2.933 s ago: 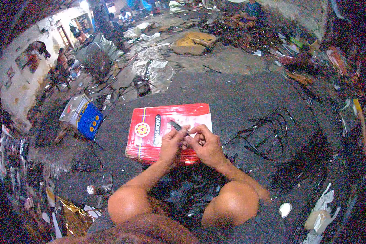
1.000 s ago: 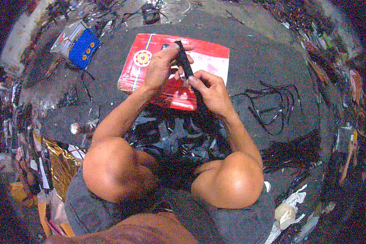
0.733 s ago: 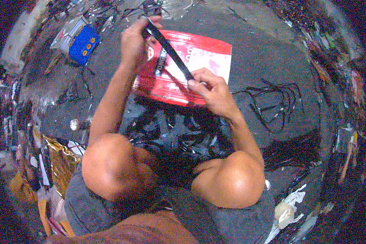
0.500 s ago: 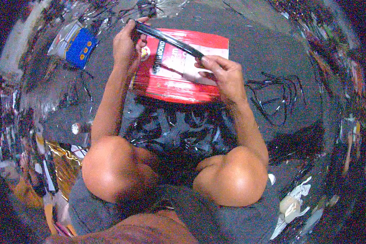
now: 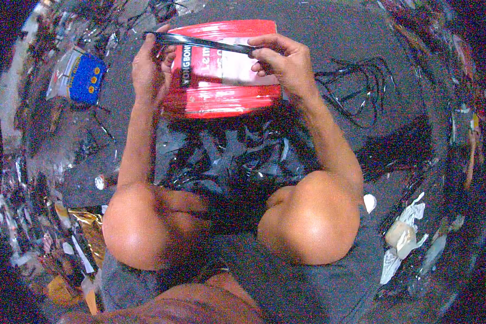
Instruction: The person sits on the floor and repeatedly ties black cords around a red rectangular box. They pick up a cord, wrap it around the box, and secure it with a knot, repeating this process multiple times.
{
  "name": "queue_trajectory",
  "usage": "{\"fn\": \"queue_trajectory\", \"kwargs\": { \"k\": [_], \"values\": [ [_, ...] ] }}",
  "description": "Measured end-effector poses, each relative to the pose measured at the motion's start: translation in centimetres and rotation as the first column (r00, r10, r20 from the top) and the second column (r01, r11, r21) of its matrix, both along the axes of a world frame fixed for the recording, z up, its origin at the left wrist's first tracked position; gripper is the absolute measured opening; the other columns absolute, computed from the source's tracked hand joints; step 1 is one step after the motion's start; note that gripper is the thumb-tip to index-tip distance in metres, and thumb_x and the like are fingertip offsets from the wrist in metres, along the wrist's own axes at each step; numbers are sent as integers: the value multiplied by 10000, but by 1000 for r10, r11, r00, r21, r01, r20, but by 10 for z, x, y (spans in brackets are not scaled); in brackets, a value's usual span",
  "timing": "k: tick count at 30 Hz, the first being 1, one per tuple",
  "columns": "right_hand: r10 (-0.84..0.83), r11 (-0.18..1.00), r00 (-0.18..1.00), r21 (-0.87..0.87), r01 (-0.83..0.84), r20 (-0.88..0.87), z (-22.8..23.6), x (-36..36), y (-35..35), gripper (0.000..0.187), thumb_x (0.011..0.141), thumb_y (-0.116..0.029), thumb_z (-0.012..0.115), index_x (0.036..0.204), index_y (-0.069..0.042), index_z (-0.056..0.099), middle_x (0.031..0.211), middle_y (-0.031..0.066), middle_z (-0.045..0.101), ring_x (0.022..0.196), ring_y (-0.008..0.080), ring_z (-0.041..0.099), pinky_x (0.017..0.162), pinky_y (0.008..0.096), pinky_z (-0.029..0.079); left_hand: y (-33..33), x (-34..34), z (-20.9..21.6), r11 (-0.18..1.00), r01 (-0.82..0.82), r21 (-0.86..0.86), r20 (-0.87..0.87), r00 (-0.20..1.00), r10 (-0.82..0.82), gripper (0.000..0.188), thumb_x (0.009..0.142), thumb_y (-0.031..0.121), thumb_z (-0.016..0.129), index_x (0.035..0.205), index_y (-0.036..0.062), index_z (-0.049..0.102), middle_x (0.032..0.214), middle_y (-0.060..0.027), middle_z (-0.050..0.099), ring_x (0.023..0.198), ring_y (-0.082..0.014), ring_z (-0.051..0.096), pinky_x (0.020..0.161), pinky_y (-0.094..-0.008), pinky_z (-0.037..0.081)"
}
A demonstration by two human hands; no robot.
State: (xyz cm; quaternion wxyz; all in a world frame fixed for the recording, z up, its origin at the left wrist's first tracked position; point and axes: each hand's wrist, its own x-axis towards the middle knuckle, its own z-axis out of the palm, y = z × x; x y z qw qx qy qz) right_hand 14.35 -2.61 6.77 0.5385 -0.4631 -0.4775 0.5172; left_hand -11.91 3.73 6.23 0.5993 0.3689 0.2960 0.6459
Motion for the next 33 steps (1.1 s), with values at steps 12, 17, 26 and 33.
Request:
{"fn": "queue_trajectory", "kwargs": {
  "k": [12,17,26,33],
  "values": [
    [-33,996,920,94,-4,391,51,71,-10,174,865,-131,700,1007,-38,742,816,41,701,730,87,641,611,233,492,-39,-8,42,986,148,74,-528,845,-87,134,865,13,713,994,-24,712,883,-107,719,769,-187,727,683,-276,594],
    [-64,990,950,136,23,306,74,83,-33,155,845,-73,673,977,-10,725,752,13,639,634,69,548,591,234,443,-60,0,64,974,225,25,-611,775,-164,133,879,44,708,981,-41,709,818,-89,708,756,-151,713,672,-264,578],
    [-117,978,971,195,76,208,109,90,-59,155,811,-53,665,962,-26,687,768,-2,615,659,68,532,595,231,400,-60,10,119,861,505,65,-853,476,-214,150,917,130,631,891,-17,642,726,-13,628,630,-104,555,573,-277,444],
    [-119,942,970,332,44,210,108,90,-65,188,839,-67,673,1020,-15,673,792,-15,621,689,61,556,623,227,437,-88,22,119,811,403,425,-900,283,331,174,891,144,569,958,-16,578,758,-205,599,672,-281,598,649,-399,465]
  ]
}}
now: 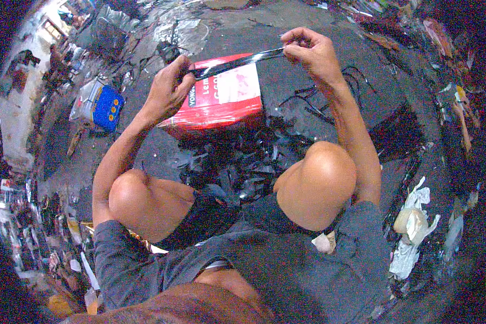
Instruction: The person sits on the floor and repeatedly ties black cords around a red rectangular box. They pick up a cord, wrap it around the box, and secure it with a knot, repeating this process multiple times.
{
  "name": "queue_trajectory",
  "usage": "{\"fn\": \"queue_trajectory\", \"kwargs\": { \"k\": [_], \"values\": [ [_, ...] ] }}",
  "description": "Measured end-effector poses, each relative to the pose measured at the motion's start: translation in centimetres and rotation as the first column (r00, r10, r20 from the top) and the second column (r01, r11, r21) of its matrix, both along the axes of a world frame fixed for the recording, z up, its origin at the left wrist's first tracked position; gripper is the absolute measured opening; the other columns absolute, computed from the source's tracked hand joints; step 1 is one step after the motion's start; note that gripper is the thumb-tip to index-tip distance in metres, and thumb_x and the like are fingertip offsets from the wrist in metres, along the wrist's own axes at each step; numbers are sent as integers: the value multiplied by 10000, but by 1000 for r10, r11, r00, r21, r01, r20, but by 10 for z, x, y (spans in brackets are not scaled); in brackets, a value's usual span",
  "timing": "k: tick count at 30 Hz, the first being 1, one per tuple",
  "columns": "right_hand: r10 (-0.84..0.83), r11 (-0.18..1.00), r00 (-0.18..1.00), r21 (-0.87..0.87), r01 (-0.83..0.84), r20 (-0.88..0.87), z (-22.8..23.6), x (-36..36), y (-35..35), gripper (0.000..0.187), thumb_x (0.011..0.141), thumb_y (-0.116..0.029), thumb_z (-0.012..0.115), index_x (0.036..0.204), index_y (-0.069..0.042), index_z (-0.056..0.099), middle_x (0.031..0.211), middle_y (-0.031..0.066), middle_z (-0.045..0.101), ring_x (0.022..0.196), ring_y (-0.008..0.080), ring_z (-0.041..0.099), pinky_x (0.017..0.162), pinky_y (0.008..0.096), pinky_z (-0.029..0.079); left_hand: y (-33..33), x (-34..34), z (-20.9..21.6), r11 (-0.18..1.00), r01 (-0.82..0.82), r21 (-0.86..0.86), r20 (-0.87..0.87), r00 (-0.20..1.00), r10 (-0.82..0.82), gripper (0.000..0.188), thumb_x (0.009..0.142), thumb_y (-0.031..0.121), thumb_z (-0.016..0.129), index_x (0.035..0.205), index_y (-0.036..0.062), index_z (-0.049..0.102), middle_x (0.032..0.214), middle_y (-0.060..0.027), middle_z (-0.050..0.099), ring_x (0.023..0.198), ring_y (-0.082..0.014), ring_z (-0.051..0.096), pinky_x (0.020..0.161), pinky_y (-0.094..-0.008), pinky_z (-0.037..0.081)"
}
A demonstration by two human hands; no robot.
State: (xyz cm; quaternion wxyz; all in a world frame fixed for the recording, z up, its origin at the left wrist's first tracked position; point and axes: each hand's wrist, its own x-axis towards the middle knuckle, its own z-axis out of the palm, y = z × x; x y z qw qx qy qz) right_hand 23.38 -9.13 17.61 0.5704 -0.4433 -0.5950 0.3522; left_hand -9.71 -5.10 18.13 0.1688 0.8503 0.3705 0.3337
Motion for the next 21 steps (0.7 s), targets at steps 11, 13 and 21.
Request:
{"fn": "queue_trajectory", "kwargs": {
  "k": [11,13,21],
  "values": [
    [209,978,794,-123,-169,571,0,3,-11,250,934,-283,688,913,-35,718,804,-2,644,766,104,573,722,285,478,19,-20,-14,998,-58,-35,288,955,66,127,883,127,688,916,15,739,861,-67,721,821,-134,659,770,-288,514],
    [317,947,781,-136,-291,538,-10,16,-7,270,935,-306,689,1015,-48,692,977,17,658,921,138,589,844,320,479,28,-9,-25,999,-26,-30,322,946,34,130,892,108,674,919,-6,731,820,-52,734,799,-111,672,766,-287,538],
    [452,879,793,-52,-474,409,-22,-62,0,352,919,-199,723,1198,-3,634,1046,52,675,1020,141,631,892,302,508,-16,56,-14,962,166,-215,210,970,-120,177,941,172,637,903,-1,636,761,-54,646,702,-125,616,627,-293,488]
  ]
}}
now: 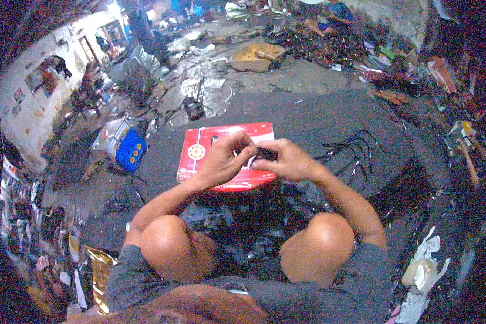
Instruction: The person sits on the floor and repeatedly ties black cords around a red rectangular box. They pick up a cord, wrap it around the box, and secure it with a knot, repeating this process multiple times.
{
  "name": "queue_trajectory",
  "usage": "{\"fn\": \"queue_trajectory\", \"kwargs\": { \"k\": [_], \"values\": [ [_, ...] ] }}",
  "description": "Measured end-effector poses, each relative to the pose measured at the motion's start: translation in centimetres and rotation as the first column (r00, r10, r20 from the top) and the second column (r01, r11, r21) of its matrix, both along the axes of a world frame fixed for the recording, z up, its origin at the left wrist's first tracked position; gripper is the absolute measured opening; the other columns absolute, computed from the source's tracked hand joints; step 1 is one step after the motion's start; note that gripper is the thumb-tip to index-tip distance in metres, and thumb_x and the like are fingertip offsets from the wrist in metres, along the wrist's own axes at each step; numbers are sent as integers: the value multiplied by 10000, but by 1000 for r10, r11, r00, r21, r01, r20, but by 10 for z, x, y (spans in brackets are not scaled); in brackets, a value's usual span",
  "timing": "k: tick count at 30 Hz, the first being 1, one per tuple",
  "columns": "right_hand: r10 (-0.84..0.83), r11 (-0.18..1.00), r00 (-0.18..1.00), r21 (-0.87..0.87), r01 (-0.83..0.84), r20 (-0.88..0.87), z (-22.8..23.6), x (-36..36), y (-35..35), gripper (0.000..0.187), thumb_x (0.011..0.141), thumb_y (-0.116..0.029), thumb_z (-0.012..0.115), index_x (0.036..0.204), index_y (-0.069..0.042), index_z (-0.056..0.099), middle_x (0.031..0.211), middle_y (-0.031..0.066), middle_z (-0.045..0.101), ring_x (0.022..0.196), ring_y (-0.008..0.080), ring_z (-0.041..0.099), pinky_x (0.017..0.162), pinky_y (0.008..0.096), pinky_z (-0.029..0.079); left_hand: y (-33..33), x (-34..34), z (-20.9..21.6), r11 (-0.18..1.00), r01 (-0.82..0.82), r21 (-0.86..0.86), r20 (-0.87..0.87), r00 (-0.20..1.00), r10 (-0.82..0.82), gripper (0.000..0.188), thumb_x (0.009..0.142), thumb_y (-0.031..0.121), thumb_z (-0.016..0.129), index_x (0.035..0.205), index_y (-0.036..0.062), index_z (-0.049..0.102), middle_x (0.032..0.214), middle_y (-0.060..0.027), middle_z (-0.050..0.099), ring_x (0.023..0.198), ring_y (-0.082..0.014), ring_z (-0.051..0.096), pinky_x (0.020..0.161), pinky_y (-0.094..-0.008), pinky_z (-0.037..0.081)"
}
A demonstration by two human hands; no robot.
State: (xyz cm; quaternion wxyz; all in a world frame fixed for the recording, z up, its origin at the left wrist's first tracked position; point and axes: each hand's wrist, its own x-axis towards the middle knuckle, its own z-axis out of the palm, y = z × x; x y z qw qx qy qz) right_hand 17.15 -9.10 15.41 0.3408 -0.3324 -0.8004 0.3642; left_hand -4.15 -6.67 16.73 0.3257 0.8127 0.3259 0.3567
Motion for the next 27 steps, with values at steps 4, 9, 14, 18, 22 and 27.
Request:
{"fn": "queue_trajectory", "kwargs": {
  "k": [4,9,14,18,22,27],
  "values": [
    [-158,953,975,-282,109,-156,-10,-13,-3,159,933,-180,700,937,-23,679,701,-28,590,598,54,536,529,238,420,15,-28,-4,982,-167,-92,280,942,186,160,948,126,601,829,20,593,667,10,510,619,-84,479,538,-288,377],
    [-355,894,929,-326,306,-102,-16,64,0,178,924,-225,685,841,-69,665,619,-79,474,516,28,396,453,225,280,31,-92,-55,836,-219,-503,381,812,442,177,994,210,541,887,85,605,700,34,537,596,-52,475,503,-213,359],
    [-645,764,761,-77,640,-75,-16,150,26,208,940,-262,655,895,-59,660,647,-36,518,567,89,484,513,258,375,-36,-69,-150,926,34,-376,9,999,-33,294,919,252,701,1101,26,652,919,-55,662,834,-179,660,756,-323,540],
    [-952,303,159,724,619,262,-45,164,16,271,836,-217,715,983,7,671,924,149,658,886,315,635,791,420,499,-65,-43,-266,976,2,218,-547,828,121,687,822,355,752,1381,46,497,1230,-175,606,1084,-372,617,938,-429,502],
    [-372,816,706,-150,558,603,-111,60,-5,443,763,-289,786,1109,-25,703,1105,206,680,1046,359,653,927,452,512,-78,-51,-268,998,-35,-55,-523,853,1,577,804,331,765,1291,71,596,1064,-166,679,960,-355,659,860,-429,532],
    [76,927,997,-368,-70,2,-180,-41,-53,445,870,-321,766,1207,-50,665,1052,123,695,1013,215,639,898,353,500,-41,-48,-167,878,181,-443,-62,971,-232,180,777,149,789,920,56,731,705,-32,613,650,-123,572,612,-292,459]
  ]
}}
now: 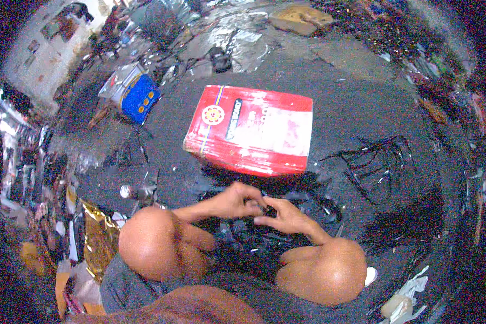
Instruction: The person sits on the floor and repeatedly ties black cords around a red rectangular box. They pick up a cord, wrap it around the box, and secure it with a knot, repeating this process multiple times.
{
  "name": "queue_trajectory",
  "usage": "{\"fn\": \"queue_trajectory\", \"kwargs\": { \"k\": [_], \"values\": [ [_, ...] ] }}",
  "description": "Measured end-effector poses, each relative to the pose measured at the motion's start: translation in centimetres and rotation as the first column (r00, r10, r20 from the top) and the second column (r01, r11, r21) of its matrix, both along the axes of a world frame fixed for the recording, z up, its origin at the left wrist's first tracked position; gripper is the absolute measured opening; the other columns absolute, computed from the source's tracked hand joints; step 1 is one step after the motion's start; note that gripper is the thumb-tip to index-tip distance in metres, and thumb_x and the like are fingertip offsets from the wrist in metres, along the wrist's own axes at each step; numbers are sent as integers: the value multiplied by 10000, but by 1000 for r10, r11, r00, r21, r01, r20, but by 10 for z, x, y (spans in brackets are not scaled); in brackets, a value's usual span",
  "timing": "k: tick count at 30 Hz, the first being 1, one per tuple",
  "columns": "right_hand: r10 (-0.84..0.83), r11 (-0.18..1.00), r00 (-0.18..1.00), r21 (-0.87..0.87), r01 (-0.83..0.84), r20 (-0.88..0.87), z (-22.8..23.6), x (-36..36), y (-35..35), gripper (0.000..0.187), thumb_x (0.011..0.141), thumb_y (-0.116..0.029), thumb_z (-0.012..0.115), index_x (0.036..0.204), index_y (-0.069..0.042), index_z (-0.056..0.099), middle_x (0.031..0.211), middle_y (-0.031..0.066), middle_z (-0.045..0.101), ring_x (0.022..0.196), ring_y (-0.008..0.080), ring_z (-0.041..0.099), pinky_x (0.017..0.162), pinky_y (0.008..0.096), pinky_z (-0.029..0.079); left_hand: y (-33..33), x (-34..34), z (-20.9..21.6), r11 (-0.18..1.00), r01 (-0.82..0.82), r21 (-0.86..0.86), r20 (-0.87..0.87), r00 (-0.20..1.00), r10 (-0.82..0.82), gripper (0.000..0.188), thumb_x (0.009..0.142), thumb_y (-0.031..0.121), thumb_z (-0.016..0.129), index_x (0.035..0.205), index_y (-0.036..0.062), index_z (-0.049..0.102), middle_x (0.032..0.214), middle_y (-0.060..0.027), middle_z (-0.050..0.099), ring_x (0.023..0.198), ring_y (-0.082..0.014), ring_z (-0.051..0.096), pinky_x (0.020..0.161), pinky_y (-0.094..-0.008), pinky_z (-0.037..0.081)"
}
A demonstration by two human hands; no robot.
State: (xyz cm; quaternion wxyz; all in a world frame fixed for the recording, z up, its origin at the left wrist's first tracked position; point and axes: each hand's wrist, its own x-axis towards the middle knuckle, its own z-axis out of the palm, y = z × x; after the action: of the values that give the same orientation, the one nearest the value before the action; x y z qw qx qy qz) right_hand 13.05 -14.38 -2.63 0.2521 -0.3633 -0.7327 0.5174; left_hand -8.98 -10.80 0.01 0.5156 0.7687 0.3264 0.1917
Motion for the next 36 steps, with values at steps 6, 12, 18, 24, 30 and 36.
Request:
{"fn": "queue_trajectory", "kwargs": {
  "k": [6,12,18,24,30,36],
  "values": [
    [143,927,989,345,-148,40,83,1,33,163,910,-171,709,916,-14,665,843,37,661,864,170,610,790,346,485,11,-24,71,938,-183,293,306,948,90,196,803,87,790,799,37,600,710,31,525,698,-78,485,649,-265,410],
    [246,943,945,-170,-285,-217,164,4,35,191,993,-178,601,1062,0,602,953,47,683,844,133,641,770,311,499,11,-36,119,986,-31,-167,445,890,103,250,887,142,755,763,43,562,751,-3,594,726,-101,599,660,-277,486],
    [40,918,990,-387,-90,-135,118,4,49,205,995,-212,620,974,-12,656,795,30,684,708,103,652,688,271,514,52,-111,171,812,-584,8,578,666,473,294,796,129,764,732,117,478,646,-1,537,555,-99,530,499,-262,437],
    [-21,909,999,-416,4,-37,98,32,58,222,997,-204,613,955,9,662,704,41,667,705,137,684,663,288,529,92,-240,139,868,-497,-1,121,861,493,311,751,139,824,695,93,521,642,-13,587,586,-123,613,541,-280,489],
    [-166,976,977,-116,182,135,92,52,116,234,983,-228,616,889,-20,668,737,30,674,657,106,632,592,270,490,131,-262,71,779,-613,-135,-95,790,605,312,792,129,819,692,106,525,644,-20,622,578,-118,626,521,-278,505],
    [-503,806,767,537,249,398,64,25,152,258,862,-283,669,951,-52,743,912,195,711,881,389,680,820,466,533,154,-141,57,192,-157,969,-138,303,943,739,642,195,811,1335,134,561,1435,-221,454,1310,-417,455,1047,-548,389]
  ]
}}
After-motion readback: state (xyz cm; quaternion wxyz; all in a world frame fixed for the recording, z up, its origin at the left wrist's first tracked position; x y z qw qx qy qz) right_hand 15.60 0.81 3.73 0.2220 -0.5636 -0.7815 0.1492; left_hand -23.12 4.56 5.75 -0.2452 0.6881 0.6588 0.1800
